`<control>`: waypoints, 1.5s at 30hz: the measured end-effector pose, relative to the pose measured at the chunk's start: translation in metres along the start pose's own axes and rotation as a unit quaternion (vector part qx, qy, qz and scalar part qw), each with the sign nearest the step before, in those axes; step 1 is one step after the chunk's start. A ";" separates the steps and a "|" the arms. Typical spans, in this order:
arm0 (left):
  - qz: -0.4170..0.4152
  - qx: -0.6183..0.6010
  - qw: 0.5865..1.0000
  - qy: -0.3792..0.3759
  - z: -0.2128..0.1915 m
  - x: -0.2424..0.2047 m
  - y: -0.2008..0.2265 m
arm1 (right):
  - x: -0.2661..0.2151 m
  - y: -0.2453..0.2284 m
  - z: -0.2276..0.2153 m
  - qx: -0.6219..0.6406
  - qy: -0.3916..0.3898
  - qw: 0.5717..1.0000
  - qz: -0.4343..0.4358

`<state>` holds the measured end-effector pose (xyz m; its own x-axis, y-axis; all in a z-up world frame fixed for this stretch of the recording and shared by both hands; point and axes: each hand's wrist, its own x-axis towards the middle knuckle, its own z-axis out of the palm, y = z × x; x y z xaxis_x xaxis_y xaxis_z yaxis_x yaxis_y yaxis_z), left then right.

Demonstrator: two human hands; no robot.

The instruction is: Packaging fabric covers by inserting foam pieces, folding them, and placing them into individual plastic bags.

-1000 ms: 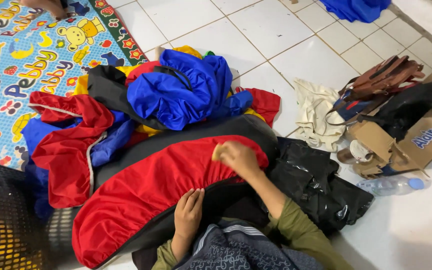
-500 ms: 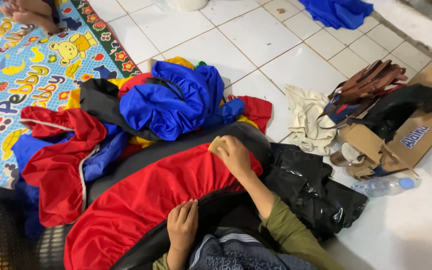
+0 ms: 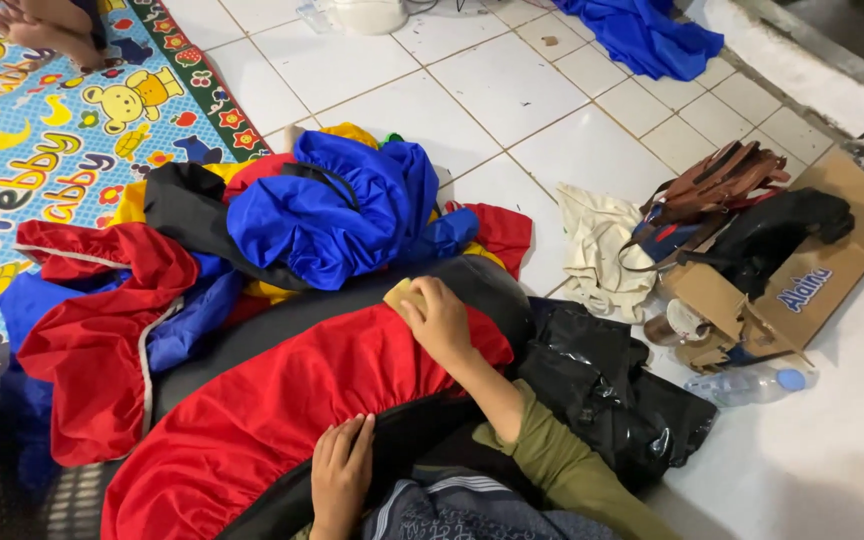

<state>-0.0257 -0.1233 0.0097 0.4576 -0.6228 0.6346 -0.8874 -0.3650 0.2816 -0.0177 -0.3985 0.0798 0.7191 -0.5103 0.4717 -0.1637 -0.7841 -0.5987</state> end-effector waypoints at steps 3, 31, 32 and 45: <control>0.016 0.052 0.998 0.025 0.003 0.002 0.001 | -0.019 -0.044 0.000 0.144 -0.139 0.980 -0.021; -0.078 0.174 0.976 0.101 0.001 -0.068 -0.032 | -0.040 -0.063 0.054 0.203 -0.328 0.917 -0.098; -0.090 0.172 0.977 0.087 0.000 -0.068 -0.030 | -0.049 -0.057 0.071 0.137 -0.365 0.909 -0.148; -0.060 0.194 0.974 0.101 0.009 -0.084 -0.039 | -0.065 -0.089 0.086 0.161 -0.427 0.867 -0.200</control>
<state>-0.0294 -0.0627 -0.0608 0.5021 -0.4243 0.7535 -0.7222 -0.6851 0.0955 0.0083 -0.2655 0.0465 0.9349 0.3362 0.1141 0.3128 -0.6280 -0.7126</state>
